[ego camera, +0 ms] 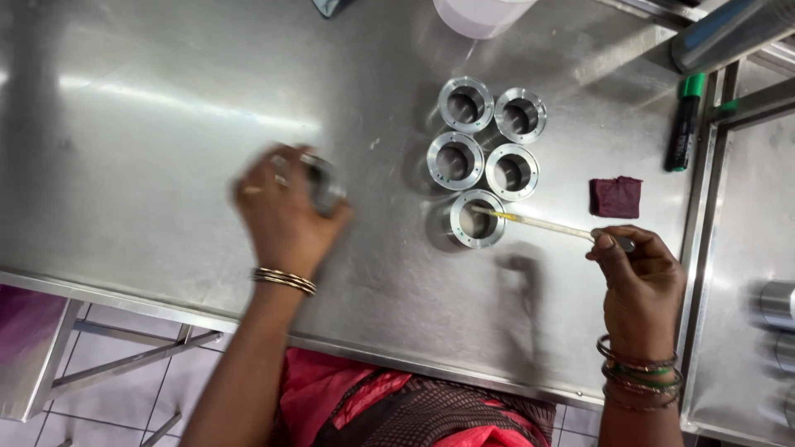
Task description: Cleaning, applying liquid with an applicator, and marking cylindrical metal parts on a workbench.
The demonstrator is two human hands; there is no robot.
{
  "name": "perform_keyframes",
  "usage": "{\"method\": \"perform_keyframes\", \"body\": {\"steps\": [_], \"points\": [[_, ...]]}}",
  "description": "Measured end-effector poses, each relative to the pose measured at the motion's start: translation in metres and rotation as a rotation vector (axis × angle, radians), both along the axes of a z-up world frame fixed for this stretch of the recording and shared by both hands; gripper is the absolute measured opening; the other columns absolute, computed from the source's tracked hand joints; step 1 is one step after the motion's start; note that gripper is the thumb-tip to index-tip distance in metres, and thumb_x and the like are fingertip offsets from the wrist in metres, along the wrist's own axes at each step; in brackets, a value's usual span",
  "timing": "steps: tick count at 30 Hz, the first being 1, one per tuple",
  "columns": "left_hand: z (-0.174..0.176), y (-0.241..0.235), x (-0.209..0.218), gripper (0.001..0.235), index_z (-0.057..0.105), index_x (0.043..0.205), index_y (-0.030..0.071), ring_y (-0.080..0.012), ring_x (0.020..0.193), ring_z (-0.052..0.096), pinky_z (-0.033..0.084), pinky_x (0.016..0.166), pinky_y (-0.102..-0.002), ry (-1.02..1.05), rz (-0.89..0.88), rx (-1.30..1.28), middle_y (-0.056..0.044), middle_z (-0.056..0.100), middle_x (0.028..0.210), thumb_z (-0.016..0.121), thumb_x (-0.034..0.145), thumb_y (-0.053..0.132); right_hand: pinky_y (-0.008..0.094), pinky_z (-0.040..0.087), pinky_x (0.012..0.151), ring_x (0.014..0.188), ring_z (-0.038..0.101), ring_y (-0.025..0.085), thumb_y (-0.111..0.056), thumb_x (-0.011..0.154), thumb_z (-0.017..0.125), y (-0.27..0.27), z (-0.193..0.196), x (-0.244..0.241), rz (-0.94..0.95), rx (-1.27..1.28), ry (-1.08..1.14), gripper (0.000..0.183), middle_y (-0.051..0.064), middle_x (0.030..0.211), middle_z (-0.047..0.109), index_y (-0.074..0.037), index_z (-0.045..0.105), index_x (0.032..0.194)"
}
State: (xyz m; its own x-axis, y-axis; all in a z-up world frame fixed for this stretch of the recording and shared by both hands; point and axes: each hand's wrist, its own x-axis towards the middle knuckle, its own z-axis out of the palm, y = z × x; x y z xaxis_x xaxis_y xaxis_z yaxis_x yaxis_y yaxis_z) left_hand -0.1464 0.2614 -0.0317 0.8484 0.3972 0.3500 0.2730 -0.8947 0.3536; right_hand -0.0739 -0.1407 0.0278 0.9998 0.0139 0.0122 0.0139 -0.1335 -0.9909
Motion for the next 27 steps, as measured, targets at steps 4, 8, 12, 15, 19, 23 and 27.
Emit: {"method": "perform_keyframes", "body": {"steps": [4, 8, 12, 15, 19, 23, 27], "points": [[-0.001, 0.002, -0.003, 0.07, 0.052, 0.141, 0.013, -0.0304, 0.14, 0.042, 0.035, 0.116, -0.056, -0.101, 0.041, 0.099, -0.015, 0.048, 0.146, 0.084, 0.08, 0.026, 0.027, 0.058, 0.083, 0.091, 0.069, 0.013, -0.006, 0.1, 0.073, 0.006, -0.005, 0.007, 0.0, 0.0, 0.0, 0.017, 0.009, 0.106, 0.072, 0.0, 0.067, 0.115], [0.001, -0.054, 0.006, 0.066, 0.051, 0.138, 0.014, -0.0317, 0.136, 0.047, 0.034, 0.115, -0.057, -0.173, -0.26, -0.218, -0.012, 0.052, 0.139, 0.082, 0.082, 0.028, 0.026, 0.058, 0.084, 0.091, 0.068, 0.012, -0.007, 0.099, 0.075, 0.008, -0.007, 0.011, 0.004, -0.001, -0.007, 0.018, 0.008, 0.104, 0.072, 0.0, 0.068, 0.114], [-0.006, -0.115, 0.012, 0.082, 0.043, 0.141, 0.013, -0.0343, 0.131, 0.049, 0.035, 0.112, -0.057, -0.155, -0.479, -0.45, -0.015, 0.052, 0.137, 0.087, 0.075, 0.033, 0.026, 0.058, 0.084, 0.09, 0.068, 0.012, -0.008, 0.099, 0.075, 0.008, -0.008, 0.011, 0.001, -0.013, -0.009, 0.018, 0.007, 0.103, 0.072, 0.0, 0.068, 0.113], [0.0, -0.143, 0.015, 0.095, 0.036, 0.146, 0.013, -0.0356, 0.132, 0.047, 0.035, 0.111, -0.056, -0.123, -0.469, -0.515, -0.017, 0.05, 0.14, 0.09, 0.07, 0.033, 0.026, 0.057, 0.084, 0.091, 0.068, 0.012, -0.008, 0.1, 0.075, 0.008, -0.009, 0.011, 0.017, -0.037, -0.02, 0.018, 0.008, 0.103, 0.072, 0.001, 0.069, 0.114], [0.005, -0.16, 0.02, 0.102, 0.033, 0.147, 0.016, -0.0368, 0.133, 0.044, 0.034, 0.109, -0.056, -0.063, -0.39, -0.522, -0.017, 0.047, 0.141, 0.092, 0.066, 0.032, 0.027, 0.059, 0.084, 0.091, 0.069, 0.013, -0.008, 0.1, 0.074, -0.008, -0.004, 0.008, 0.009, 0.002, -0.023, 0.018, 0.008, 0.104, 0.072, 0.0, 0.068, 0.115], [0.001, -0.164, 0.021, 0.107, 0.03, 0.147, 0.018, -0.037, 0.131, 0.042, 0.033, 0.108, -0.057, -0.007, -0.354, -0.484, -0.017, 0.044, 0.139, 0.094, 0.064, 0.036, 0.028, 0.059, 0.084, 0.093, 0.07, 0.013, -0.006, 0.101, 0.073, -0.031, 0.002, -0.005, -0.056, 0.021, -0.004, 0.017, 0.009, 0.106, 0.073, 0.0, 0.067, 0.116], [-0.001, -0.163, 0.024, 0.108, 0.029, 0.148, 0.019, -0.0357, 0.129, 0.042, 0.032, 0.107, -0.057, 0.011, -0.361, -0.448, -0.017, 0.044, 0.136, 0.094, 0.064, 0.039, 0.027, 0.059, 0.084, 0.093, 0.07, 0.013, -0.006, 0.1, 0.073, -0.037, -0.002, -0.012, -0.09, -0.017, 0.011, 0.017, 0.009, 0.105, 0.073, 0.0, 0.068, 0.115]]}}
